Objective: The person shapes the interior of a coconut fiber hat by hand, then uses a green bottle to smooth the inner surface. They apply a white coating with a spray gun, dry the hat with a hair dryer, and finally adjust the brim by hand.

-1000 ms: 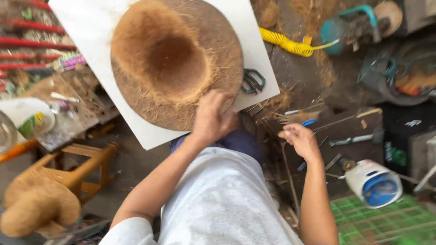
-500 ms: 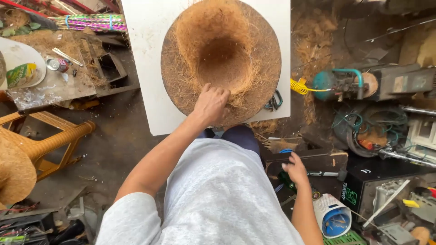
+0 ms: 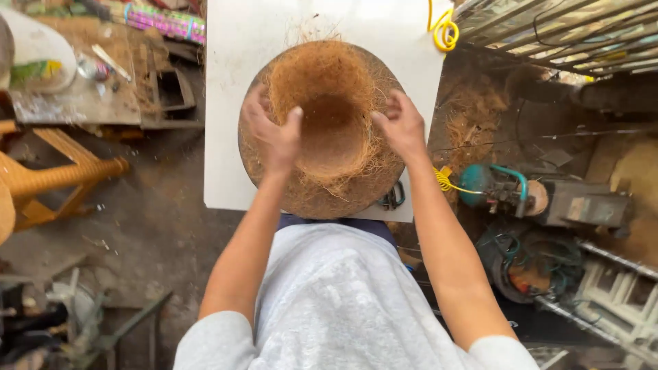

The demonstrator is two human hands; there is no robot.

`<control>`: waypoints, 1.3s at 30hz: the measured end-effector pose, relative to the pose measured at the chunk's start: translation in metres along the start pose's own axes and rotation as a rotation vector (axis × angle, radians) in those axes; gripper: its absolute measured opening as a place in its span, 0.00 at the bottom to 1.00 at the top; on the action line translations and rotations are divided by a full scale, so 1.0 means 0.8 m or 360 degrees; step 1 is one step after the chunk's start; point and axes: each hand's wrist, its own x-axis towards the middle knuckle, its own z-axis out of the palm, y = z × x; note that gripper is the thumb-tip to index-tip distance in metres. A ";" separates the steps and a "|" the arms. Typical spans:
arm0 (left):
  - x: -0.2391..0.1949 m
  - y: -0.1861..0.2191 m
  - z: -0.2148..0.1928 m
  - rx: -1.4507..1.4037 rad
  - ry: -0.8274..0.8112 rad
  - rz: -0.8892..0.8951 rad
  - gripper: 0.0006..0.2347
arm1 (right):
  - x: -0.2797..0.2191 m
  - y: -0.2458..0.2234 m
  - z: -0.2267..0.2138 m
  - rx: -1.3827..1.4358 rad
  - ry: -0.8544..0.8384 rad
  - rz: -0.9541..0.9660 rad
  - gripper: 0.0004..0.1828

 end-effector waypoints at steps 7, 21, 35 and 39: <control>0.043 -0.067 0.038 0.0175 -0.0196 -0.0862 0.21 | 0.100 0.007 0.037 -0.0033 -0.0199 -0.0207 0.28; 0.100 -0.036 0.038 -0.0120 -0.0580 -0.0935 0.20 | 0.124 -0.091 0.041 0.0048 -0.0619 0.0135 0.35; 0.125 -0.020 0.037 -0.0265 -0.0485 -0.0861 0.20 | 0.122 -0.057 0.021 0.0453 -0.0256 0.0147 0.10; 0.107 0.015 0.024 -0.0333 0.0117 -0.0349 0.16 | 0.091 -0.047 -0.012 0.0286 0.0411 -0.0316 0.09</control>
